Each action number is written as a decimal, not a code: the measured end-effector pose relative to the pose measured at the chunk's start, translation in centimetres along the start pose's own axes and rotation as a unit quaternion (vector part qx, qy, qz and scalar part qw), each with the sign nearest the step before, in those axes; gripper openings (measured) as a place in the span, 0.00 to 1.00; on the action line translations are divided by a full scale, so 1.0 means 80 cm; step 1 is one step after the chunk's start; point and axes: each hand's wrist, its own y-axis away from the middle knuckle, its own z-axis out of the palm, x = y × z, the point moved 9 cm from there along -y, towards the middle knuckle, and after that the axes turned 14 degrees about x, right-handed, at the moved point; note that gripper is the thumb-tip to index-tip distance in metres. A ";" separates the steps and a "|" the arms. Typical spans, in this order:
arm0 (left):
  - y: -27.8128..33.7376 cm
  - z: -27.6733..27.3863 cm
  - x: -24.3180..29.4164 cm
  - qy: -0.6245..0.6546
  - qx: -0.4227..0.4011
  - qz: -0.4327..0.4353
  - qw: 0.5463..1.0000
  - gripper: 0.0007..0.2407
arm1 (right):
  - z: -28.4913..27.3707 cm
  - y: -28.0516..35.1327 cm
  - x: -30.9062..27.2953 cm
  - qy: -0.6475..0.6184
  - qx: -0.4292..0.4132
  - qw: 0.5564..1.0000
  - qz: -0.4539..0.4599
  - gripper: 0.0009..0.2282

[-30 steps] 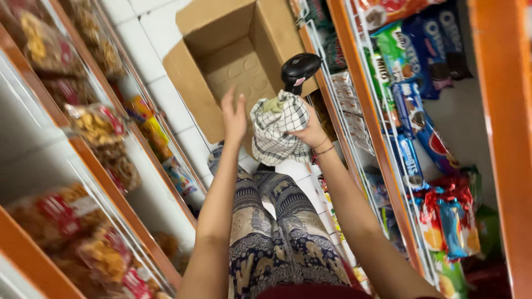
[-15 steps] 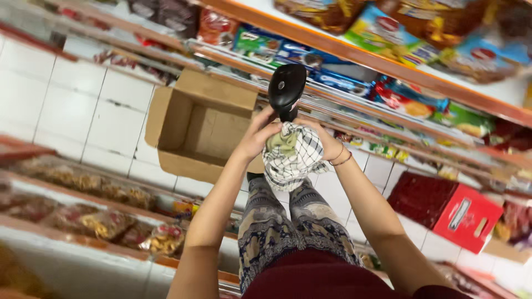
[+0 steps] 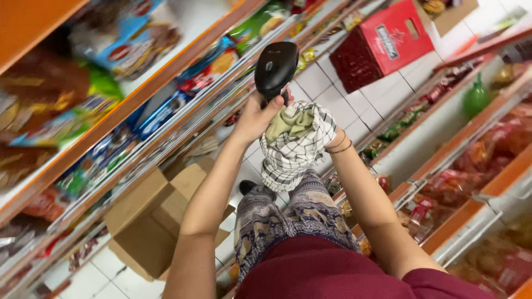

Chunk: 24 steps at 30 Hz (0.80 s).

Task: The person removes snack bags and boxed cookies from a cardboard box on the floor, wipes them with a cloth, and arranges them on shelves in a store aisle. They also use a spray bottle and cloth to clean a green plastic item before placing it on a shelf.

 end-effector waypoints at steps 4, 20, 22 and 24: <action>-0.090 0.143 -0.020 -0.060 -0.062 0.031 0.996 0.13 | -0.157 0.008 -0.025 -0.251 0.103 0.961 0.054 0.21; -0.268 0.566 -0.256 -0.018 -0.163 -0.105 0.981 0.09 | -0.672 0.080 -0.065 -0.142 0.388 0.906 -0.091 0.31; -0.285 0.597 -0.277 -0.034 -0.182 -0.110 0.976 0.09 | -0.710 0.081 -0.072 -0.137 0.423 0.891 -0.093 0.31; -0.305 0.623 -0.301 -0.041 -0.195 -0.112 0.974 0.10 | -0.746 0.070 -0.083 -0.156 0.440 0.877 -0.114 0.31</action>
